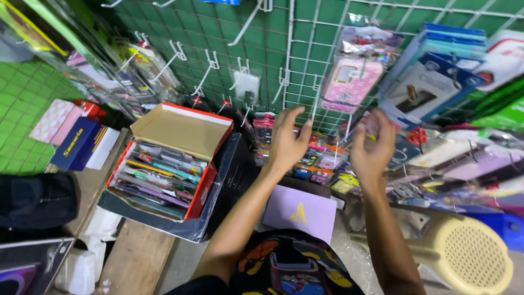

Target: Organizing and picking various mobile phone cases and retail items from a cardboard shoe box and hanging shelves.

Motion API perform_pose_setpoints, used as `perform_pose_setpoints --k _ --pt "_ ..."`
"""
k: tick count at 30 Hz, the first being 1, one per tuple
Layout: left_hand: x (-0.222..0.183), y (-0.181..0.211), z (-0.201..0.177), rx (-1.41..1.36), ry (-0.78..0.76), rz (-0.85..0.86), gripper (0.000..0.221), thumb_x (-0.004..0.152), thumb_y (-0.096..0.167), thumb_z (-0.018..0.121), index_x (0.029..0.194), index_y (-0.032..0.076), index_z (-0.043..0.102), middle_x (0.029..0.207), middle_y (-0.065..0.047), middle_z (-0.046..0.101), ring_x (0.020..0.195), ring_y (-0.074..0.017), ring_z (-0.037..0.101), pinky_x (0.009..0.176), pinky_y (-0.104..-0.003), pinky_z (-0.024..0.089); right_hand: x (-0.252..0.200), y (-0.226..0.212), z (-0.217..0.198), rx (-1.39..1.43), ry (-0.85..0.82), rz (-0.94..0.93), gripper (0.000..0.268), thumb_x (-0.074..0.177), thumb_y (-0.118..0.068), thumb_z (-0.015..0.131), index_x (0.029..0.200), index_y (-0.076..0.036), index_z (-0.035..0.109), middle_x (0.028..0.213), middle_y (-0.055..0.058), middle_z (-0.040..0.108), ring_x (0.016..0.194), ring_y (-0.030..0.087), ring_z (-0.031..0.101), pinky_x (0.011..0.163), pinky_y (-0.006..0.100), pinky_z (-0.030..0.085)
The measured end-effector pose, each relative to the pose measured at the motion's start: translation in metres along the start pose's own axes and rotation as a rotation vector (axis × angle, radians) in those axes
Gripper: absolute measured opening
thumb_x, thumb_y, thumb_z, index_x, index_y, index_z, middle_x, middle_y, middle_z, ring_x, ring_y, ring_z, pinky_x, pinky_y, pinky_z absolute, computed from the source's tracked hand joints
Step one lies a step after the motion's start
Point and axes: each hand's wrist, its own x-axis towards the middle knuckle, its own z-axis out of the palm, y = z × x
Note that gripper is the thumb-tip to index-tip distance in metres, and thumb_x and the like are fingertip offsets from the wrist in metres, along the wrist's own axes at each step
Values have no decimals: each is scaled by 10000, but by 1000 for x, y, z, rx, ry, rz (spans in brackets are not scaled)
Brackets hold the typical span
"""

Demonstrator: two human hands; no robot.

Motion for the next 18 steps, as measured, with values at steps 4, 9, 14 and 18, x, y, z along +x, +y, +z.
perform_pose_setpoints --k 4,9,14,18 --pt "-32 10 -38 -3 -25 -141 335 945 132 707 1254 21 638 1157 -191 680 1093 -356 661 962 -413 528 -36 0 1 30 -104 120 217 1019 35 681 1233 37 645 1050 138 653 946 186 601 882 297 501" --pt "-73 -3 -81 -58 -82 -250 279 917 101 687 1188 36 681 1040 -150 746 943 -274 746 811 -356 585 -74 -10 25 343 -231 259 188 1056 16 639 1242 41 641 1069 91 720 973 105 677 877 246 540" --pt "-93 -11 -131 -9 -75 -374 220 924 115 700 1127 31 712 1019 -162 749 914 -266 751 769 -352 587 -102 -32 58 374 -403 291 151 1034 -7 658 1177 27 691 990 83 714 856 95 649 784 242 531" --pt "-104 -22 -177 7 -66 -381 210 937 111 685 1130 32 707 975 -149 734 878 -268 741 787 -360 581 -119 -69 91 431 -541 239 141 1014 -33 656 1139 16 699 1020 72 722 885 99 683 801 250 551"
